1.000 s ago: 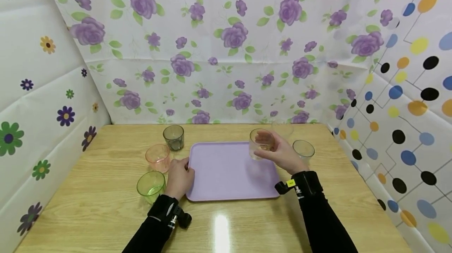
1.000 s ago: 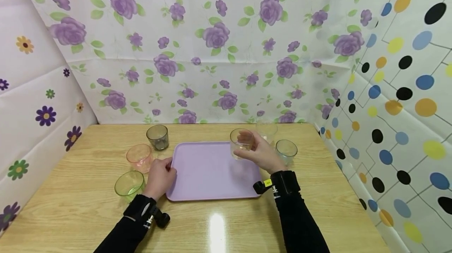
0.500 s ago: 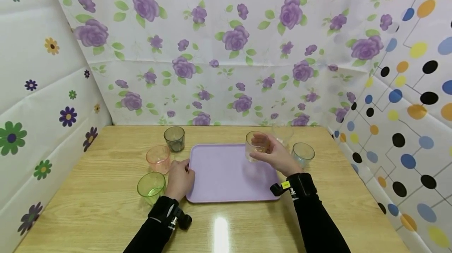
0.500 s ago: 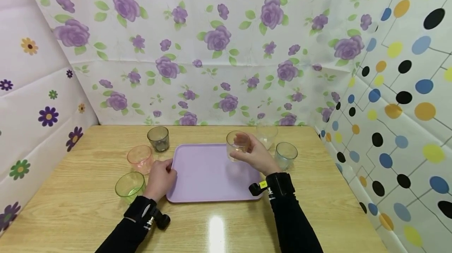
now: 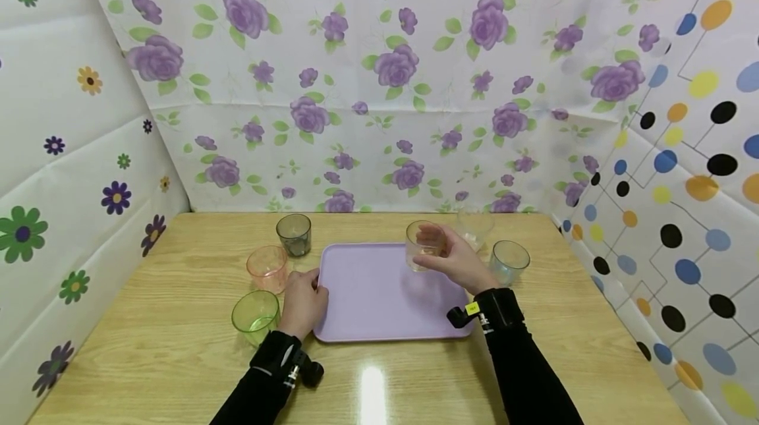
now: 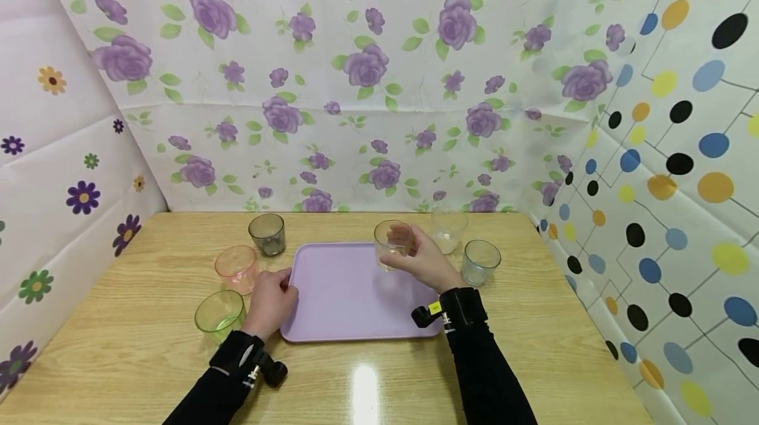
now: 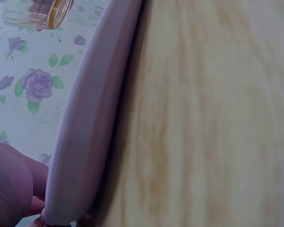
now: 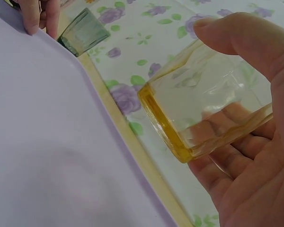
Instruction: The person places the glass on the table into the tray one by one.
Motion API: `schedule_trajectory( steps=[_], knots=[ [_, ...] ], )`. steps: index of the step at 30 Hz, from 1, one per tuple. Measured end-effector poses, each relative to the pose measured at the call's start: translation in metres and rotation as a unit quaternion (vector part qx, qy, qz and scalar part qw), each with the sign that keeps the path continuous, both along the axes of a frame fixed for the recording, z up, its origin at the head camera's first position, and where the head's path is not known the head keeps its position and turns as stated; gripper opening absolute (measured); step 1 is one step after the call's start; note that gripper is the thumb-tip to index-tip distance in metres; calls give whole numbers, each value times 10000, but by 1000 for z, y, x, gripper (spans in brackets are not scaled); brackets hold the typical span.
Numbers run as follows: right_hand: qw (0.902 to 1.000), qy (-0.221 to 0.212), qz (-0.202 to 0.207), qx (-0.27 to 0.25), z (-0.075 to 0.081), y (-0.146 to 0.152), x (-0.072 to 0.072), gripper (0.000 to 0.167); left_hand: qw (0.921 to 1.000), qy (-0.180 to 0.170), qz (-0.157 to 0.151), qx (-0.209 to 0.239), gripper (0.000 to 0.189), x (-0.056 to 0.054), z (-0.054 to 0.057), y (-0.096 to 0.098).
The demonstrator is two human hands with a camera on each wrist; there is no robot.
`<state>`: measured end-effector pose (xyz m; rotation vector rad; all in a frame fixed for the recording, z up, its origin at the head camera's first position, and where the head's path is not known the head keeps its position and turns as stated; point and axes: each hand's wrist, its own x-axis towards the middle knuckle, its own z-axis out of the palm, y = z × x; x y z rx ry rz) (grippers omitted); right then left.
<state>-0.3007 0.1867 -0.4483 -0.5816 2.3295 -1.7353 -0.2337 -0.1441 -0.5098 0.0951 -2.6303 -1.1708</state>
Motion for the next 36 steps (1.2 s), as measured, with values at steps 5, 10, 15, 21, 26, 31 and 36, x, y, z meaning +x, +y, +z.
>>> schedule_trajectory(
  steps=[5,10,15,21,26,31,36],
  knots=[
    [10000,15,20,-49,-1,-5,-1,76,10000,-35,-2,10,49,0,-1,0],
    [9999,-21,74,-129,-2,-12,-4,74,10000,-85,-5,4,49,0,0,0],
    [9995,-176,117,-228,-7,-19,-9,77,9999,-158,14,1,49,1,0,0],
    [9998,-136,97,-120,-10,-28,-12,77,9999,-139,19,19,49,0,0,0],
    [9999,-51,102,-64,-11,-36,-14,79,9999,-122,10,-15,48,-1,1,-1],
    [10000,-52,67,-1,-11,-44,-15,78,9999,-108,36,-30,48,-1,1,-2],
    [9999,-122,2,118,-14,-49,-13,72,9999,-123,50,-16,47,0,1,0]
  ],
)
